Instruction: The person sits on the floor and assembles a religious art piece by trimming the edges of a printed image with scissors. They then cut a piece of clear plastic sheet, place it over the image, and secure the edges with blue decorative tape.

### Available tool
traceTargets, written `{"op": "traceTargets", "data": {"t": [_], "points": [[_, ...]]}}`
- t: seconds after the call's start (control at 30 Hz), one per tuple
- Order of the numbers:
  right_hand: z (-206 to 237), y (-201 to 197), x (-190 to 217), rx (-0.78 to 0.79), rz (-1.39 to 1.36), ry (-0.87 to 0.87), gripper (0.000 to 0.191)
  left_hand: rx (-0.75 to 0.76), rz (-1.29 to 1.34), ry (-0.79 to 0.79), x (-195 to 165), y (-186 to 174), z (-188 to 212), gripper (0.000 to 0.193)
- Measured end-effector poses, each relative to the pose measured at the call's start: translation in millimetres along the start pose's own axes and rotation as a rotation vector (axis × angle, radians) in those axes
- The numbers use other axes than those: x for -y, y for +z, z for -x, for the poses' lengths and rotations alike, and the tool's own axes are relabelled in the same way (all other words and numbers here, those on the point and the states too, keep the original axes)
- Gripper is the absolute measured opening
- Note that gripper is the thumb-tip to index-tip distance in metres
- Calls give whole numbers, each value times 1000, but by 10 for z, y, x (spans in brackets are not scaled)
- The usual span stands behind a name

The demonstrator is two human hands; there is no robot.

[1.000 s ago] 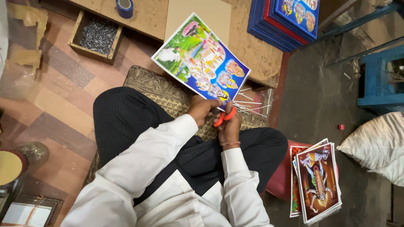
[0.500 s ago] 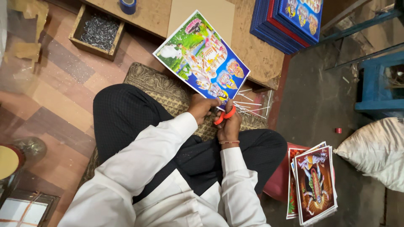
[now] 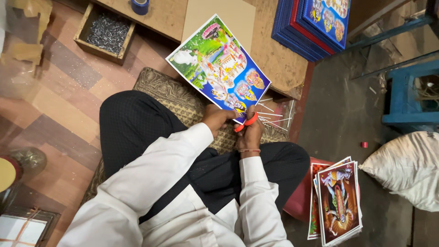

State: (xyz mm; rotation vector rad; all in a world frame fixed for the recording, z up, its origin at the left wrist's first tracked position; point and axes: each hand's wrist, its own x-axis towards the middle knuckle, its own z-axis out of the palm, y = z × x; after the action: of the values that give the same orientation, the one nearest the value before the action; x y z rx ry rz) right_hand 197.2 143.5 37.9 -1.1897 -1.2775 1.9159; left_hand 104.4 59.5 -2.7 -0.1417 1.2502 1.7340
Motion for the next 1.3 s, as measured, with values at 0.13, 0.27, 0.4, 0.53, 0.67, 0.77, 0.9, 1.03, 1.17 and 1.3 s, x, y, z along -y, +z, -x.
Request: {"op": "traceTargets", "data": {"t": [0.13,0.27,0.4,0.53,0.67,0.77,0.9,1.03,1.17,1.3], "points": [[12,9,51,28,-25,59,33,4,2,6,-23,-25,38,28],[-28,-7,39,50,-92,18,30,37,22,-11,-44,-56,93,32],[-86,-40,-32,-43,-20,20,33,-6,-13,-19,-27,-69,85,32],[-84,-82,-78,-1,-69,13,36,27,91,-37,-4,-125,29,27],[-6,-241,-152,17,0,150,36,-114,157,161,-11,-144,-4,24],[-58,-358,-273,-80,250,151,31,-230,40,207,-59,-125,-15,32],[-368,-332,-374,-224,964,-131,38,-334,-435,646,-328,-231,-91,40],[-568,-231,-242,-138,1470,-183,49,-468,-587,644,-815,-536,-171,45],[-614,-149,6,84,1414,1,48,-605,-628,667,-1125,-825,-77,51],[-604,-204,224,237,1239,-104,42,-620,-586,657,-1196,-811,-4,50]]}}
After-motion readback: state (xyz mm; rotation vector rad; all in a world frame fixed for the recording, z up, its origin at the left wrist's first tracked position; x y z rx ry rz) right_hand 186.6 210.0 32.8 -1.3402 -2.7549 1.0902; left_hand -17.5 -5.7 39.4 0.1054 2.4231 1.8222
